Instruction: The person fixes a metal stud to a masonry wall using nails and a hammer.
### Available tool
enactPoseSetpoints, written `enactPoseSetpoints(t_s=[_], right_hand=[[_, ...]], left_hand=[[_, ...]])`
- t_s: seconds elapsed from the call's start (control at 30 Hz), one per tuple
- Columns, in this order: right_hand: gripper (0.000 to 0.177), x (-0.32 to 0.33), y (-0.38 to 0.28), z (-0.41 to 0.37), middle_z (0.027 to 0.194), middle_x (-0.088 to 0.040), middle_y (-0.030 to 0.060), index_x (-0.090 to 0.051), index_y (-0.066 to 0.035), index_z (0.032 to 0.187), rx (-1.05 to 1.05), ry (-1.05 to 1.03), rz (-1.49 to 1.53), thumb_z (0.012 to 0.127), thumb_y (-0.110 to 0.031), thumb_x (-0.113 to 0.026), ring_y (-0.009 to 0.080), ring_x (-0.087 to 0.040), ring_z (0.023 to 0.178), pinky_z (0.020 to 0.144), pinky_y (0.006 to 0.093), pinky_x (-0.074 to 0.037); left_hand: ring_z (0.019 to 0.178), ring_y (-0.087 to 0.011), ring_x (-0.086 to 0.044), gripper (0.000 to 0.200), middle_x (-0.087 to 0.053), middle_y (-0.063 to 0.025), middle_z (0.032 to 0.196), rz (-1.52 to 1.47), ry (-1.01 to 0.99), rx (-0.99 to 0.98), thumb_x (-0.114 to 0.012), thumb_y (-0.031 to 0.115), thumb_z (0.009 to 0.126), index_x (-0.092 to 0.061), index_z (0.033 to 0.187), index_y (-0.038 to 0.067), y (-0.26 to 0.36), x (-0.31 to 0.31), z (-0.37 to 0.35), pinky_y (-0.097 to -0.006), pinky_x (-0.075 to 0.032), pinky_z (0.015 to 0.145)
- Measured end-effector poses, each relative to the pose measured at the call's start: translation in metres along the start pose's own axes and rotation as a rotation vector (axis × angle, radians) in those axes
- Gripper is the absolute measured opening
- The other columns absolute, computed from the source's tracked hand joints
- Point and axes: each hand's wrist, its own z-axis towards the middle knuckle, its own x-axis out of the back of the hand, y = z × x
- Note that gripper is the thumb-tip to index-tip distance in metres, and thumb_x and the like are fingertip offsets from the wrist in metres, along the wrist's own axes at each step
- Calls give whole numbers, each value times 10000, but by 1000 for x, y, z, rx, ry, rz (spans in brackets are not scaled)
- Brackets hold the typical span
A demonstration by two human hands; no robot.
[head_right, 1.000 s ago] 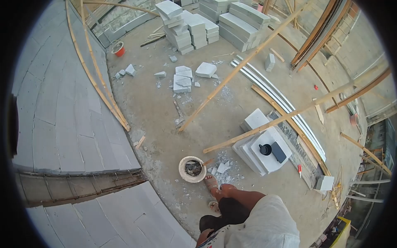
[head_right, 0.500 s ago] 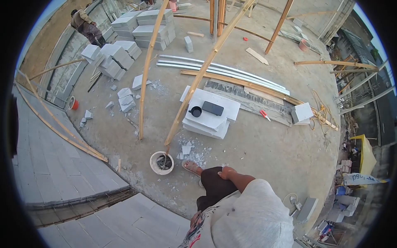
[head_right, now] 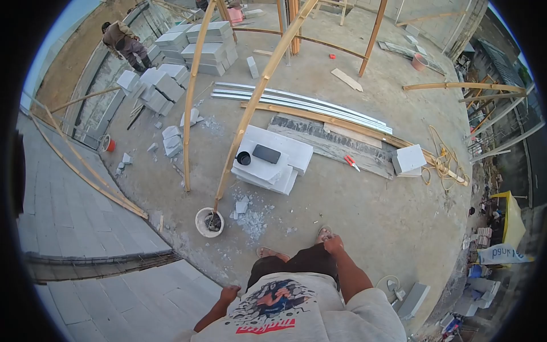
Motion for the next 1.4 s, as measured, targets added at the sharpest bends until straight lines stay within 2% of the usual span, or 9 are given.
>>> enactPoseSetpoints(t_s=[0.07, 0.17, 0.2, 0.43, 0.47, 0.5, 0.57, 1.17, 1.4], right_hand=[[317, 4, 44, -4, 914, -690, 59, -662, -55, 1085, 559, 448, -578, 932, -314, -562, 140, -665, 726, 651, 304, -546], [287, 2, 104, -16, 822, -670, 55, -647, -46, 1060, 216, 337, 163, 929, -295, -593, 134, -639, 614, 553, 274, -524], [315, 9, 119, -24, 731, -639, 62, -627, -28, 1071, -199, 191, 577, 933, -310, -599, 144, -614, 595, 524, 276, -498], [317, -21, 349, -50, 728, -611, 102, -573, -18, 1074, -165, 252, 271, 960, -314, -559, 181, -579, 556, 450, 319, -445], [317, 34, 307, -85, 728, -611, 102, -573, -18, 1074, -110, 210, 235, 960, -314, -559, 181, -579, 556, 450, 319, -445], [305, 92, 224, -118, 728, -602, 108, -557, -18, 1064, -576, 189, 885, 966, -306, -546, 193, -573, 553, 452, 331, -445], [315, 99, 220, -117, 745, -608, 113, -556, -19, 1072, -694, 288, 1006, 967, -315, -543, 204, -582, 563, 462, 333, -452], [320, 130, 71, -72, 770, -654, 102, -590, -21, 1101, -626, 217, 839, 946, -299, -556, 191, -630, 596, 493, 323, -496], [320, 121, -31, -75, 769, -659, 91, -602, -13, 1091, -766, 238, 800, 934, -291, -589, 166, -641, 617, 493, 298, -499]], left_hand=[[954, -340, -670, 420, -698, -202, 987, 85, -33, -43, -652, 428, 805, -739, 942, 41, 44, 5, 5, -395, -506, 849], [954, -339, -671, 423, -700, -202, 989, 62, -31, -104, -660, 411, 808, -729, 977, 29, 111, -8, 28, -388, -505, 852], [954, -339, -671, 423, -700, -202, 989, 84, -52, -126, -660, 411, 808, -729, 977, 29, 136, -17, 37, -388, -505, 852], [988, -296, -670, 471, -694, -197, 1045, -127, -152, -392, -664, 387, 841, -666, 1096, -9, 327, -81, 48, -354, -496, 882], [987, -292, -671, 478, -695, -196, 1044, -52, -137, -429, -664, 382, 844, -655, 1106, -17, 349, -82, 41, -349, -497, 880], [979, -290, -673, 473, -696, -197, 1035, -98, -184, -457, -664, 383, 845, -658, 1101, -14, 366, -83, 37, -351, -500, 874], [972, -289, -676, 467, -698, -199, 1025, -162, -204, -465, -663, 383, 846, -661, 1096, -11, 379, -85, 34, -353, -503, 868], [1080, -327, -626, 707, -650, -164, 1163, -44, 19, -279, -753, 333, 757, -468, 1338, 51, 361, 69, 229, -408, -489, 927], [1330, -376, -395, 974, -347, -171, 1481, 194, 324, -242, -803, 238, 717, -224, 1498, 189, 360, 134, 369, -462, -407, 1034]])
